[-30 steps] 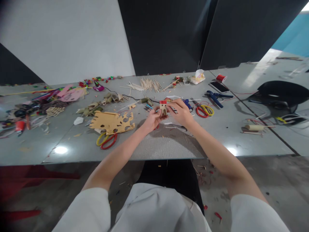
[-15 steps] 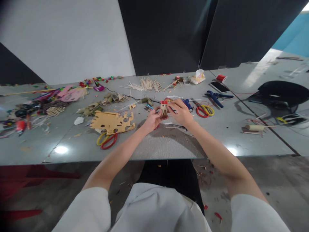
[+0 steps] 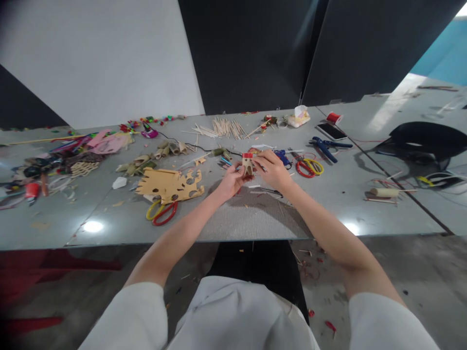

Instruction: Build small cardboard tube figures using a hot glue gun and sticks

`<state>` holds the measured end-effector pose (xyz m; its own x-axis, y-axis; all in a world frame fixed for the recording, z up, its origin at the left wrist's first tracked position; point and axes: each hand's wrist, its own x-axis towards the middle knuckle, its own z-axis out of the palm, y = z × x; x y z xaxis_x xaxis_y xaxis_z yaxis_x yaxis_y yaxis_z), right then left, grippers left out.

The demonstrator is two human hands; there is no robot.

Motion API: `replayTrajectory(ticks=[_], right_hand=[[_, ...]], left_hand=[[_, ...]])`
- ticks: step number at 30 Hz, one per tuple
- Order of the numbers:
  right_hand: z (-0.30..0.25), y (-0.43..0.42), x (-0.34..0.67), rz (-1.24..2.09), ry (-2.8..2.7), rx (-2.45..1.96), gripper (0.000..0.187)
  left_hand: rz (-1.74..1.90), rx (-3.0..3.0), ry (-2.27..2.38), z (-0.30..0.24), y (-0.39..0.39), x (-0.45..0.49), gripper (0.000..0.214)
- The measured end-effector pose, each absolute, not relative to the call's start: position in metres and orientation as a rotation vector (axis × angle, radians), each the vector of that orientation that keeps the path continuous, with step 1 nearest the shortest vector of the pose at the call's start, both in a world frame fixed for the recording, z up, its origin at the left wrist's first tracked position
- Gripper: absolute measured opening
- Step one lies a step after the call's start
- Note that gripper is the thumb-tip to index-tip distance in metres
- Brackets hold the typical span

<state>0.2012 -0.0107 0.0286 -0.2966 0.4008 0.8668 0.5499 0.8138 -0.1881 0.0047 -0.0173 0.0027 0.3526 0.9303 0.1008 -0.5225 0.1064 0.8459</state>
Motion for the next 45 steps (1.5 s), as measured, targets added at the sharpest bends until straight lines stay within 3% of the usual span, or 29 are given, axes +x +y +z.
replayTrajectory(ticks=[16, 23, 31, 40, 45], right_hand=[[0.029, -0.013, 0.205, -0.155, -1.877, -0.743, 0.022], [0.031, -0.013, 0.205, -0.145, -1.828, -0.820, 0.011], [0.040, 0.003, 0.232, -0.153, -1.590, -1.098, 0.025], [0.039, 0.014, 0.247, -0.079, -1.699, -1.255, 0.033], [0.040, 0.016, 0.253, -0.120, -1.746, -1.357, 0.045]], left_hand=[[1.123, 0.869, 0.574, 0.013, -0.019, 0.001, 0.027], [1.127, 0.861, 0.519, 0.010, -0.017, 0.000, 0.022], [1.146, 0.777, 0.552, 0.013, -0.015, -0.001, 0.015], [1.216, 0.698, 0.548, 0.017, -0.014, -0.001, 0.007], [1.285, 0.649, 0.520, 0.021, -0.013, -0.004, 0.013]])
